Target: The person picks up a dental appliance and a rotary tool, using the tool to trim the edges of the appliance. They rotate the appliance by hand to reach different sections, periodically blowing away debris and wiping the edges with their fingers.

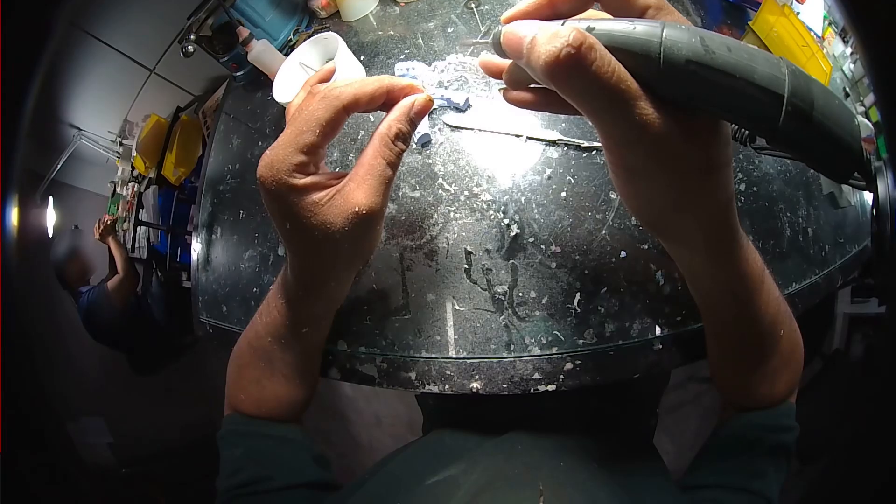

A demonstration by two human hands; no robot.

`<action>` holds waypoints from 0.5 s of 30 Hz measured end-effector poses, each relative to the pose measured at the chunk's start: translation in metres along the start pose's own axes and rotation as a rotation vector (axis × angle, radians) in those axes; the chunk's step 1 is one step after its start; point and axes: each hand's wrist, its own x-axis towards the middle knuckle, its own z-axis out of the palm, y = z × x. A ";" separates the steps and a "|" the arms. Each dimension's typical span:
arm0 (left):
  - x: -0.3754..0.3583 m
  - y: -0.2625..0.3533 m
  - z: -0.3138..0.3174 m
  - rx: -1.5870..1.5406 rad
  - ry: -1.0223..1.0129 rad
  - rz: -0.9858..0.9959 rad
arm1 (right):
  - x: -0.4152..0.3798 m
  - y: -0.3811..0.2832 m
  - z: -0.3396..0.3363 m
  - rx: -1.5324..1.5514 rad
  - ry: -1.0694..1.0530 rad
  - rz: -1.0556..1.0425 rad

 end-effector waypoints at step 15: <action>0.002 0.004 -0.001 0.040 0.037 0.103 | 0.007 0.018 -0.007 0.328 -0.184 -0.108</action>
